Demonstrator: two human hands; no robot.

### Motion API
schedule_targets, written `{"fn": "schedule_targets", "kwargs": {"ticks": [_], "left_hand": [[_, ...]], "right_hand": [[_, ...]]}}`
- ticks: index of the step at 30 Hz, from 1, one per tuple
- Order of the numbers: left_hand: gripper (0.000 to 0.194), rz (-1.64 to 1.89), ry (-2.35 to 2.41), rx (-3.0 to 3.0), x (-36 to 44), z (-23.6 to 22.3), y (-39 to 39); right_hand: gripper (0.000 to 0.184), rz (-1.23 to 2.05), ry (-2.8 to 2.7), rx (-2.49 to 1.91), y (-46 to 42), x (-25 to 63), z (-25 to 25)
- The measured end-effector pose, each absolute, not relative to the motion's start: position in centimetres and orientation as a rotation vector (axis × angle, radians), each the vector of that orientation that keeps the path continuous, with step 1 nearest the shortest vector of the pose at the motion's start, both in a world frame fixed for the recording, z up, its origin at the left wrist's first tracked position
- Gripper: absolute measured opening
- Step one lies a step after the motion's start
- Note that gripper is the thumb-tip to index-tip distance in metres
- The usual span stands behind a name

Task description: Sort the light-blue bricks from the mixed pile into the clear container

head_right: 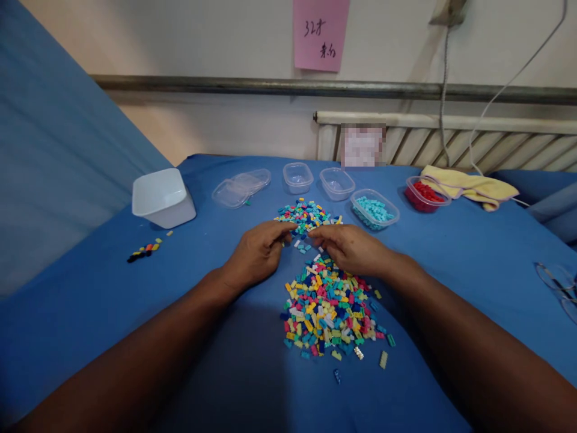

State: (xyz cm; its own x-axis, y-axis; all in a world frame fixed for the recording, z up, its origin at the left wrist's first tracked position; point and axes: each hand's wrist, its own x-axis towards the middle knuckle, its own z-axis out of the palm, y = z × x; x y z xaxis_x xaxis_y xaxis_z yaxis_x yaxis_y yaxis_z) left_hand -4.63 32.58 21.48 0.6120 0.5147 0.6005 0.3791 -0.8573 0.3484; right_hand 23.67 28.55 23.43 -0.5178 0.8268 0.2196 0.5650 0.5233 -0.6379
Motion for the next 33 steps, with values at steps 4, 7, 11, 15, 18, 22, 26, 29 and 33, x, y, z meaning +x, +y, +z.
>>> {"fn": "schedule_targets", "kwargs": {"ticks": [4,7,11,15,18,22,26,29,33], "left_hand": [[0.055,0.934,0.703,2.740,-4.5,21.5,32.4],[0.047,0.778,0.650,2.812,-4.4,21.8,32.4],[0.046,0.872,0.635,2.678,-4.9,21.9,32.3],[0.050,0.880,0.730,2.639,-5.4,22.2,32.1],[0.047,0.746,0.742,2.688,-5.5,22.8,31.8],[0.046,0.627,0.600,2.377,-5.4,23.5,31.1],[0.045,0.841,0.673,2.326,-5.3,23.2,31.1],[0.039,0.958,0.703,2.430,-5.2,22.6,31.4],[0.030,0.883,0.773,2.514,-4.8,22.2,31.3]], "right_hand": [[0.038,0.731,-2.204,-1.139,28.3,23.4,23.5],[0.035,0.825,-2.198,-1.109,28.1,23.5,23.7],[0.031,0.869,-2.156,-1.101,28.2,23.8,23.5],[0.030,0.827,-2.185,-1.122,28.3,23.8,23.5],[0.032,0.996,-2.208,-1.121,28.0,23.8,23.9],[0.032,1.186,-2.124,-1.094,27.9,23.9,24.2],[0.027,0.965,-2.095,-1.152,28.4,24.2,24.1],[0.027,0.782,-2.172,-1.122,28.6,24.0,23.9],[0.030,0.560,-2.241,-1.079,28.9,22.8,23.5]]}}
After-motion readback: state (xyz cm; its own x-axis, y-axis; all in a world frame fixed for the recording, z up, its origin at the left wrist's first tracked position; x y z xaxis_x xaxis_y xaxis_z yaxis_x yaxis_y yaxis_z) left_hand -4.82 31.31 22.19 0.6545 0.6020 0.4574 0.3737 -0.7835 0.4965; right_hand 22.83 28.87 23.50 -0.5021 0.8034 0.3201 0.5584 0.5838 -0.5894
